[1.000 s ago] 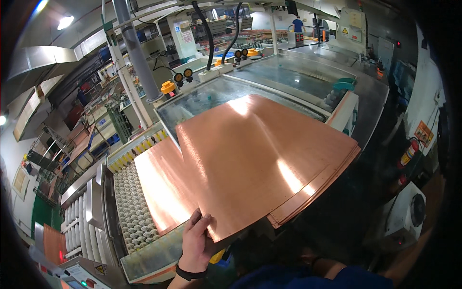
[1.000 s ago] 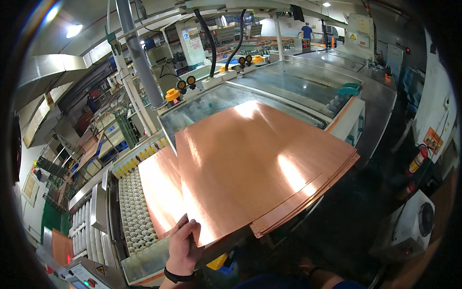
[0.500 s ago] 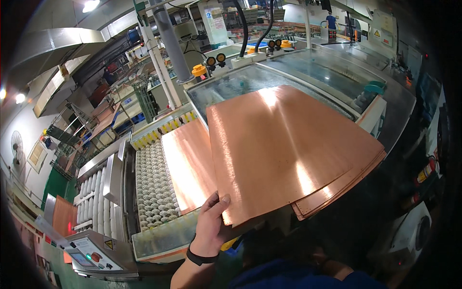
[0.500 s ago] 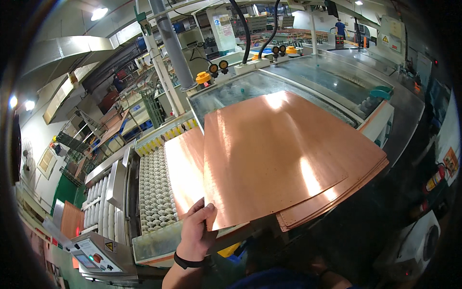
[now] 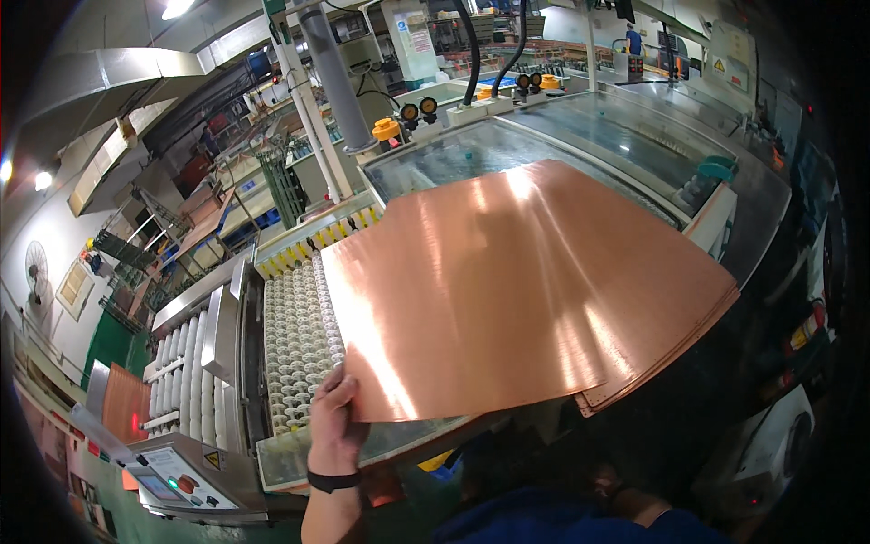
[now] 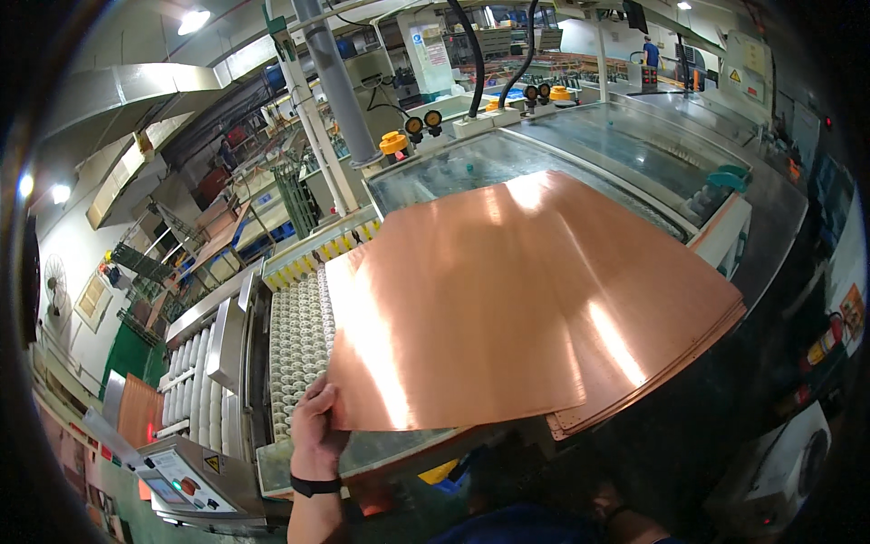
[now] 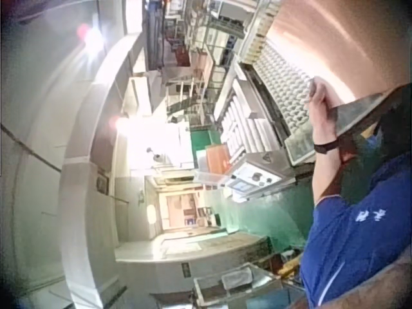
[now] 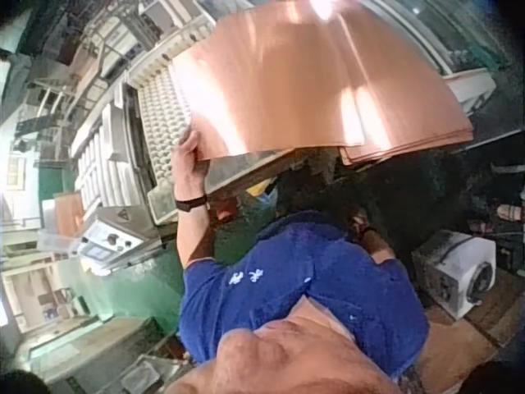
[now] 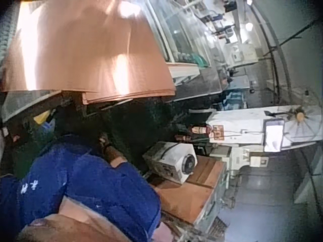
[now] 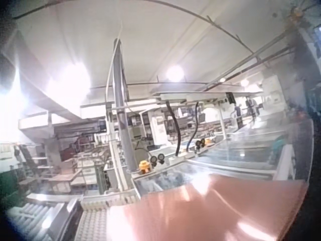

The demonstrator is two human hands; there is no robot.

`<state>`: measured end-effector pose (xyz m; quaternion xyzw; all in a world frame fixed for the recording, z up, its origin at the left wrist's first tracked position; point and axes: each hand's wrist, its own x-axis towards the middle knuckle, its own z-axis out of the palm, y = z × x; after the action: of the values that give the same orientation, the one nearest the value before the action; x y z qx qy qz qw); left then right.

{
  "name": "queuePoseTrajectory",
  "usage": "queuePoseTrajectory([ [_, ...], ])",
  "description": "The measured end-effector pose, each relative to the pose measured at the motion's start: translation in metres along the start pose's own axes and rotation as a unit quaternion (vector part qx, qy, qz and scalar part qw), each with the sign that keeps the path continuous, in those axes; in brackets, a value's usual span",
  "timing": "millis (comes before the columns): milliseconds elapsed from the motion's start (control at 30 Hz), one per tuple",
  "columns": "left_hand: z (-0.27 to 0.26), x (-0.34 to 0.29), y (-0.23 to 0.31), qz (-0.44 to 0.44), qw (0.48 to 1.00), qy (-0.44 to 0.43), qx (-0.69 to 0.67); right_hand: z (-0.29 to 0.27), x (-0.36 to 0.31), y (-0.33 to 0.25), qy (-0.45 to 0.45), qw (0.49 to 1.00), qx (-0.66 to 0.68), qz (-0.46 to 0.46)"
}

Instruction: The person places copper sheets onto a conveyor and then adjusts a manual handwheel on the machinery.

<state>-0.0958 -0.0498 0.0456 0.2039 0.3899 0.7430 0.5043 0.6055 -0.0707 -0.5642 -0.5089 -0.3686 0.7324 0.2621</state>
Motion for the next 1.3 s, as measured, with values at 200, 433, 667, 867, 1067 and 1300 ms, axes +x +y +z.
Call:
queuePoseTrajectory([
  [200, -0.082, -0.012, 0.039, 0.089, 0.992, 0.068, 0.054, 0.088, 0.009, -0.054, 0.032, 0.986, -0.162, 0.029],
  [433, -0.191, 0.017, 0.067, 0.094, 0.976, 0.153, 0.123, 0.136, 0.059, -0.03, 0.041, 0.721, -0.628, -0.29],
  [667, -0.293, 0.05, 0.064, -0.042, 0.89, 0.337, 0.305, 0.16, 0.04, -0.047, 0.062, 0.846, -0.493, -0.192],
  [867, -0.333, 0.063, 0.069, -0.066, 0.804, 0.372, 0.46, 0.173, 0.03, -0.051, 0.049, 0.926, -0.359, -0.102],
  [1067, -0.326, 0.065, 0.061, -0.036, 0.825, 0.419, 0.377, 0.177, 0.028, -0.104, 0.052, 0.821, -0.478, 0.307],
  [1300, -0.369, 0.06, 0.064, -0.053, 0.782, 0.464, 0.414, 0.208, 0.002, -0.138, 0.151, 0.983, -0.024, 0.1],
])
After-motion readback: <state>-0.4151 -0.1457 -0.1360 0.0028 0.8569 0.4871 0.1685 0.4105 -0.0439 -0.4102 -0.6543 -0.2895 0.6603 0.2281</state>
